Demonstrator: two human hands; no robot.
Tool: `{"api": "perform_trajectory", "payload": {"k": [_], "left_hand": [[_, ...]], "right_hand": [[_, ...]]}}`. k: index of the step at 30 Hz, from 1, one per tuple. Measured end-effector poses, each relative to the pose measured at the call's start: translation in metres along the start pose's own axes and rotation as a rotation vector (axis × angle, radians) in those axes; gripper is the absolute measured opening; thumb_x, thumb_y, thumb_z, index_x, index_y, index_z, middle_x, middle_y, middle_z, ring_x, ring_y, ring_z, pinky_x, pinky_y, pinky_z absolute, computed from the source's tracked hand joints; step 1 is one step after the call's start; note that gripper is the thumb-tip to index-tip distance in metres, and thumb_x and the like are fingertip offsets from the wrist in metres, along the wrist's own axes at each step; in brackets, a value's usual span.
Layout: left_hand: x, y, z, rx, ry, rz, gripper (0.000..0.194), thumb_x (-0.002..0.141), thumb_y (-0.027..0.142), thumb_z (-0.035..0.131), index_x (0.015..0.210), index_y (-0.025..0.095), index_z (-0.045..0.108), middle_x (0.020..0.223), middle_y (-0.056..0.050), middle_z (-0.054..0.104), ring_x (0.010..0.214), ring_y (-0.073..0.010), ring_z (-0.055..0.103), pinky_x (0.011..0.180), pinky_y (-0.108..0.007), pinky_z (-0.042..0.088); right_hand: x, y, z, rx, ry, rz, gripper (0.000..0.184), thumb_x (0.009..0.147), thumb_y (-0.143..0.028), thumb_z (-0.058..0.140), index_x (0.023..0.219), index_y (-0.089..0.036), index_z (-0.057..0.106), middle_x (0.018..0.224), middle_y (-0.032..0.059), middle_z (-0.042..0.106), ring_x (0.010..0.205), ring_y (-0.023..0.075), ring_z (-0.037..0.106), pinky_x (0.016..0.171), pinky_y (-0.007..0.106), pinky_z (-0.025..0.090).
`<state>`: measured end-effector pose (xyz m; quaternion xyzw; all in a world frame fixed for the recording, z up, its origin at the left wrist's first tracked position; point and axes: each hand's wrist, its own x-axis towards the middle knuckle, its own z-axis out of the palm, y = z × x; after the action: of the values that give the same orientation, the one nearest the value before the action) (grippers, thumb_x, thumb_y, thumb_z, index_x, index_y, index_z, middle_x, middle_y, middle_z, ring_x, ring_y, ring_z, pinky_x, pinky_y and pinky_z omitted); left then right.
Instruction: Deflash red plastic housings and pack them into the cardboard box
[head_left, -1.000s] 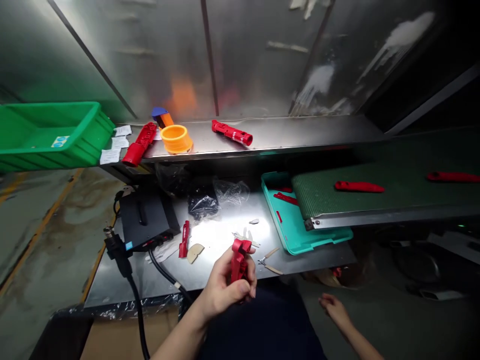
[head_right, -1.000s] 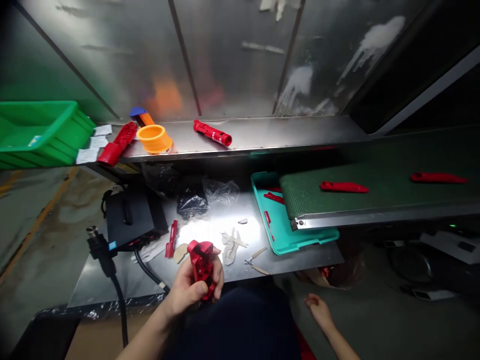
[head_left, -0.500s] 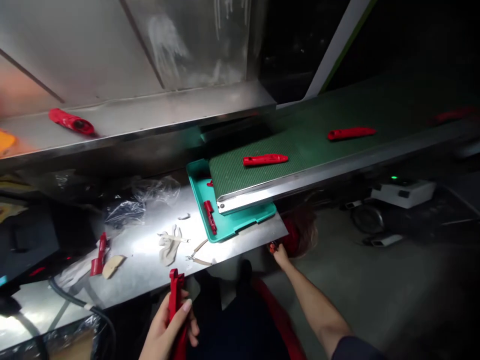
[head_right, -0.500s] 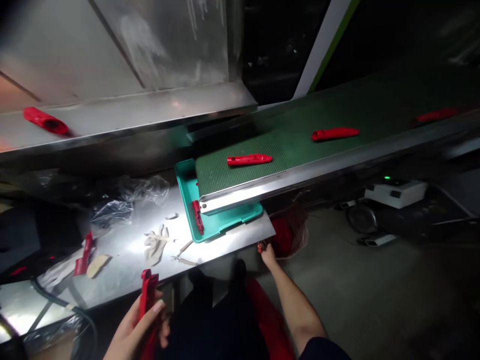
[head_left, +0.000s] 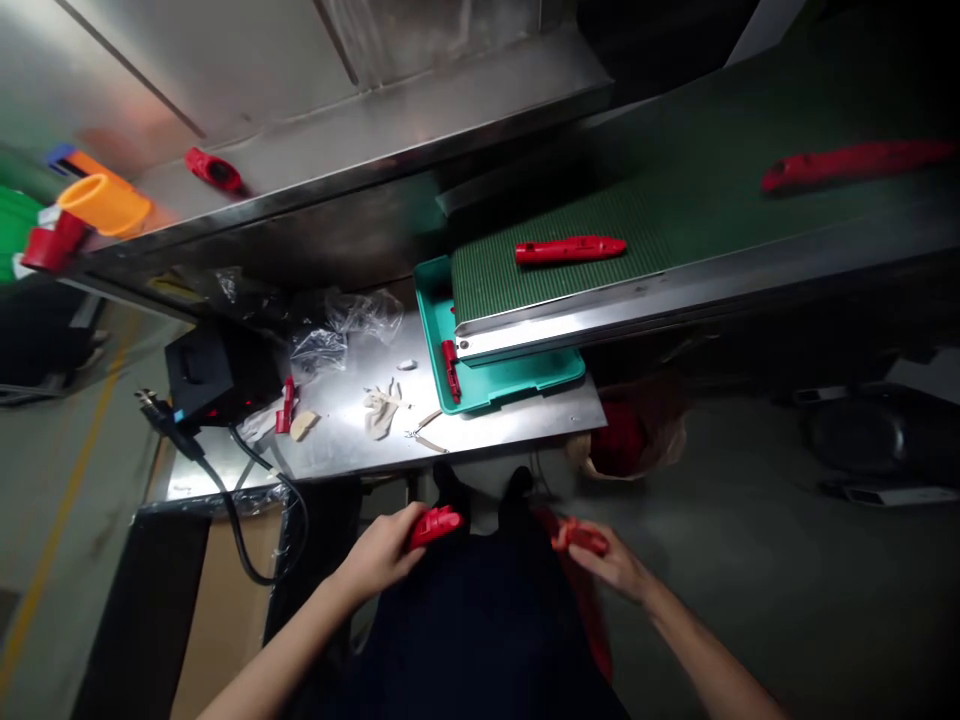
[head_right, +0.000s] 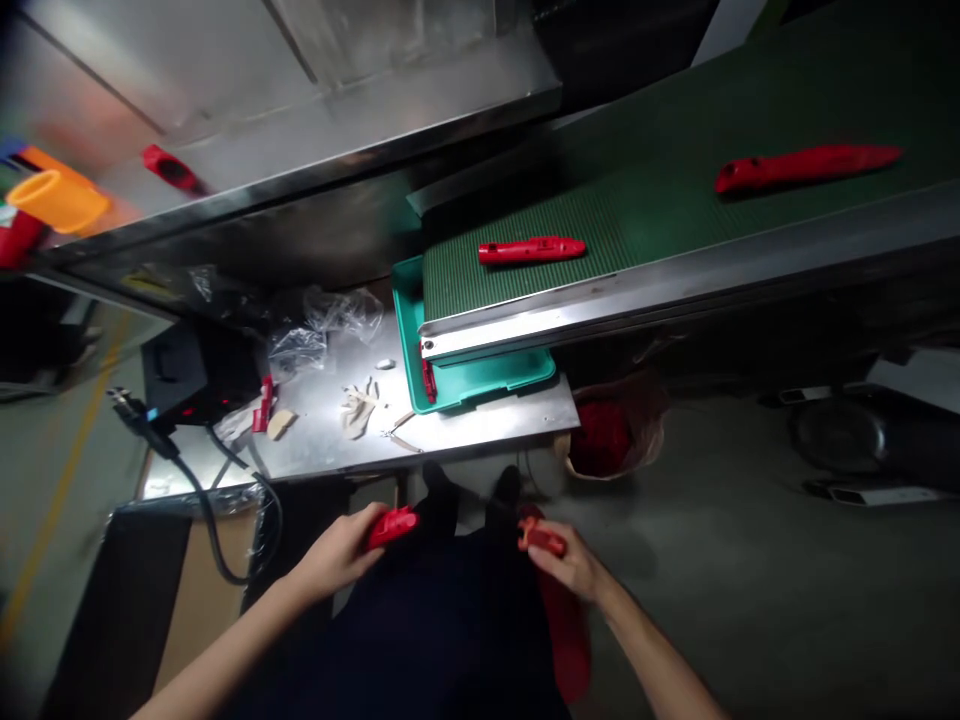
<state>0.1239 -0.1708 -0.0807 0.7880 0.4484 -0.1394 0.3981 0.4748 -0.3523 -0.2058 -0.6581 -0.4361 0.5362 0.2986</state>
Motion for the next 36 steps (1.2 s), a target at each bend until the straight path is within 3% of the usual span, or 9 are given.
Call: {"api": "perform_trajectory", "payload": {"k": [4,10,16,26,31,36], "left_hand": [[0.004,0.002,0.007,0.127,-0.116,0.105,0.021,0.086,0.019,0.053,0.106,0.021,0.057,0.094,-0.009,0.072,0.082,-0.0281,0.070,0.073,-0.034,0.045],[0.008,0.007,0.019,0.236,-0.183,0.224,0.023,0.093,0.019,0.047,0.113,0.019,0.058,0.102,-0.012,0.074,0.083,-0.0282,0.071,0.072,-0.034,0.046],[0.007,0.002,0.021,0.298,-0.152,0.265,0.032,0.090,0.016,0.051,0.122,0.017,0.054,0.106,-0.013,0.073,0.088,-0.0277,0.072,0.075,-0.034,0.049],[0.023,-0.001,-0.006,0.322,-0.193,0.335,0.040,0.087,0.011,0.052,0.125,0.018,0.059,0.106,-0.013,0.074,0.090,-0.0281,0.072,0.079,-0.034,0.050],[0.022,0.004,-0.008,0.261,-0.153,0.311,0.044,0.081,0.013,0.058,0.124,0.021,0.059,0.107,-0.010,0.075,0.090,-0.0270,0.072,0.078,-0.032,0.050],[0.012,0.003,-0.006,0.213,-0.116,0.267,0.046,0.079,0.009,0.051,0.123,0.021,0.056,0.106,-0.009,0.075,0.090,-0.0268,0.073,0.076,-0.033,0.049]], "right_hand": [[-0.033,-0.019,-0.023,-0.110,-0.175,0.031,0.031,0.082,-0.048,0.073,0.071,-0.020,0.067,0.070,0.0021,0.069,0.066,0.0213,0.063,0.063,0.030,0.048],[-0.026,-0.035,-0.042,-0.218,-0.263,0.024,0.034,0.089,-0.045,0.067,0.066,-0.020,0.060,0.060,-0.0004,0.060,0.056,0.0166,0.052,0.056,0.028,0.035],[-0.018,-0.035,-0.035,-0.244,-0.302,-0.028,0.034,0.091,-0.044,0.063,0.067,-0.020,0.059,0.058,-0.0022,0.055,0.056,0.0154,0.050,0.055,0.027,0.034],[-0.007,-0.056,-0.047,-0.346,-0.302,-0.054,0.036,0.091,-0.045,0.064,0.065,-0.021,0.055,0.058,-0.0017,0.054,0.056,0.0150,0.048,0.057,0.029,0.027],[-0.006,-0.056,-0.038,-0.342,-0.281,-0.068,0.037,0.091,-0.046,0.063,0.065,-0.020,0.056,0.058,-0.0015,0.054,0.057,0.0153,0.048,0.058,0.029,0.028],[-0.015,-0.045,-0.022,-0.321,-0.235,-0.046,0.031,0.088,-0.042,0.065,0.067,-0.019,0.060,0.061,-0.0008,0.056,0.058,0.0151,0.049,0.057,0.028,0.030]]}}
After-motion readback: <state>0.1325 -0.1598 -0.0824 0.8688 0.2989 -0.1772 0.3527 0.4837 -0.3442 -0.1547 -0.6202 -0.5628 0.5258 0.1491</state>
